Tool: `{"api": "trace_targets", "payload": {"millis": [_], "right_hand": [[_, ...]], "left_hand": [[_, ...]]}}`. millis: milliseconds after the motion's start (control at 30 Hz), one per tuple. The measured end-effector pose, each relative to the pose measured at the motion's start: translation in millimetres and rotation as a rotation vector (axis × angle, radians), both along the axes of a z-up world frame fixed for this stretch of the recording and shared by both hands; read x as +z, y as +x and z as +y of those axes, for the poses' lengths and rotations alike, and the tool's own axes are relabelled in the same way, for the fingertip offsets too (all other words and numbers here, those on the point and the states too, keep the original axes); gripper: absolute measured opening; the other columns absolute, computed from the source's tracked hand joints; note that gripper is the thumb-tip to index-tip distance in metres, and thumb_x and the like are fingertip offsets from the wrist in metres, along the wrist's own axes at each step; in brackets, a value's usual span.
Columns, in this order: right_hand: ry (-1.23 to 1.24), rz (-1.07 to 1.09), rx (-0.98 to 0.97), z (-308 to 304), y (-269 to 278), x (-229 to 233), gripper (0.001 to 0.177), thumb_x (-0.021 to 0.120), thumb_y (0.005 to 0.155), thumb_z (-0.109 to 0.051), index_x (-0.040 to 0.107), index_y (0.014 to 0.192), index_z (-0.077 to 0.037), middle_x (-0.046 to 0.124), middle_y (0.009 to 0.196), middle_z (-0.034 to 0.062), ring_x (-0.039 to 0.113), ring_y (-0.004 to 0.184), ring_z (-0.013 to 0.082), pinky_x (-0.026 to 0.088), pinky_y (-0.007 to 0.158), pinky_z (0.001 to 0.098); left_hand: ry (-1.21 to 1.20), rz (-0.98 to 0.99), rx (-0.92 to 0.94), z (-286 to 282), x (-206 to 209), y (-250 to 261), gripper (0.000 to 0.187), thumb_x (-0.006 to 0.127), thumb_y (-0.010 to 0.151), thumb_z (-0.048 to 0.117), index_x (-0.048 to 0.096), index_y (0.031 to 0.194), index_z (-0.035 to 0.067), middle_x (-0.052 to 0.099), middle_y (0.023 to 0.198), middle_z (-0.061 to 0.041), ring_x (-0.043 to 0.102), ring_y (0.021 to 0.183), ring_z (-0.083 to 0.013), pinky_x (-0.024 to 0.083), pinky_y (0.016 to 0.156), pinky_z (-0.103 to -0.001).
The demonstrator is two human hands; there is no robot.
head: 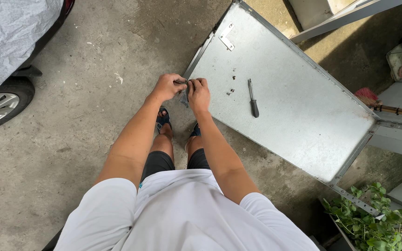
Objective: Assembling a metal shelving unit by attaching brackets and shelves using a screwdriver and a wrench.
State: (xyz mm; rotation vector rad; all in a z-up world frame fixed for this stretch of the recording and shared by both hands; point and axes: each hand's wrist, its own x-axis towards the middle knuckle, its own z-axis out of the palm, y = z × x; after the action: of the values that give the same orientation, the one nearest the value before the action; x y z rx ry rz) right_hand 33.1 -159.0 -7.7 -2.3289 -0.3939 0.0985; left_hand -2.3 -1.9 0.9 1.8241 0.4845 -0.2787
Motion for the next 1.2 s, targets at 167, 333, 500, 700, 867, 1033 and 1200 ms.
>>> {"api": "trace_targets", "payload": {"millis": [167, 333, 500, 700, 867, 1033, 1200], "right_hand": [[0.018, 0.058, -0.019, 2, -2, 16, 0.016, 0.068, 0.096, -0.021, 0.075, 0.104, -0.009, 0.066, 0.110, 0.0113, 0.070, 0.086, 0.0322, 0.056, 0.077, 0.0424], [0.028, 0.008, -0.043, 3, 0, 11, 0.017, 0.068, 0.098, -0.023, 0.077, 0.104, -0.010, 0.067, 0.107, 0.0113, 0.069, 0.090, 0.0319, 0.056, 0.079, 0.0424], [0.036, 0.067, -0.026, 1, 2, 1, 0.018, 0.067, 0.097, -0.022, 0.076, 0.103, -0.007, 0.066, 0.110, 0.0125, 0.069, 0.090, 0.0326, 0.056, 0.081, 0.0418], [0.073, 0.029, 0.004, -1, 9, -4, 0.018, 0.069, 0.098, -0.021, 0.074, 0.107, -0.006, 0.067, 0.112, 0.0124, 0.069, 0.096, 0.0333, 0.055, 0.084, 0.0425], [0.099, 0.096, 0.018, -1, 6, 15, 0.018, 0.068, 0.096, -0.019, 0.072, 0.109, -0.006, 0.066, 0.114, 0.0123, 0.070, 0.095, 0.0322, 0.057, 0.084, 0.0412], [0.037, 0.144, -0.008, 0, 3, 10, 0.015, 0.070, 0.097, -0.019, 0.074, 0.106, -0.007, 0.065, 0.113, 0.0118, 0.071, 0.093, 0.0323, 0.057, 0.083, 0.0414], [0.056, 0.103, 0.027, -1, 3, 12, 0.020, 0.068, 0.095, -0.020, 0.072, 0.110, -0.007, 0.064, 0.115, 0.0133, 0.070, 0.092, 0.0338, 0.057, 0.081, 0.0423]], "left_hand": [[-0.027, 0.025, 0.023, 0, -1, 1, 0.033, 0.082, 0.085, 0.017, 0.076, 0.115, 0.004, 0.078, 0.107, -0.011, 0.075, 0.098, -0.0196, 0.060, 0.086, -0.033], [-0.083, 0.021, 0.069, -2, -7, -2, 0.033, 0.082, 0.084, 0.017, 0.077, 0.114, 0.004, 0.079, 0.105, -0.010, 0.075, 0.095, -0.0182, 0.060, 0.084, -0.032], [-0.133, 0.034, 0.098, -3, -19, -1, 0.035, 0.083, 0.084, 0.017, 0.075, 0.116, 0.004, 0.078, 0.104, -0.010, 0.074, 0.096, -0.0177, 0.060, 0.084, -0.032], [-0.149, 0.045, 0.105, -4, -22, -1, 0.033, 0.082, 0.084, 0.016, 0.076, 0.115, 0.004, 0.079, 0.105, -0.009, 0.075, 0.096, -0.0169, 0.061, 0.085, -0.031], [-0.158, 0.038, 0.102, -3, -22, -1, 0.031, 0.082, 0.086, 0.015, 0.076, 0.113, 0.004, 0.079, 0.104, -0.009, 0.074, 0.096, -0.0171, 0.060, 0.084, -0.032], [-0.165, 0.026, 0.103, -4, -28, -2, 0.030, 0.081, 0.085, 0.015, 0.075, 0.113, 0.004, 0.079, 0.105, -0.007, 0.075, 0.096, -0.0163, 0.061, 0.084, -0.032], [-0.190, 0.070, 0.117, -3, -22, -1, 0.030, 0.080, 0.086, 0.016, 0.076, 0.113, 0.005, 0.079, 0.105, -0.008, 0.074, 0.097, -0.0169, 0.061, 0.085, -0.033]]}}
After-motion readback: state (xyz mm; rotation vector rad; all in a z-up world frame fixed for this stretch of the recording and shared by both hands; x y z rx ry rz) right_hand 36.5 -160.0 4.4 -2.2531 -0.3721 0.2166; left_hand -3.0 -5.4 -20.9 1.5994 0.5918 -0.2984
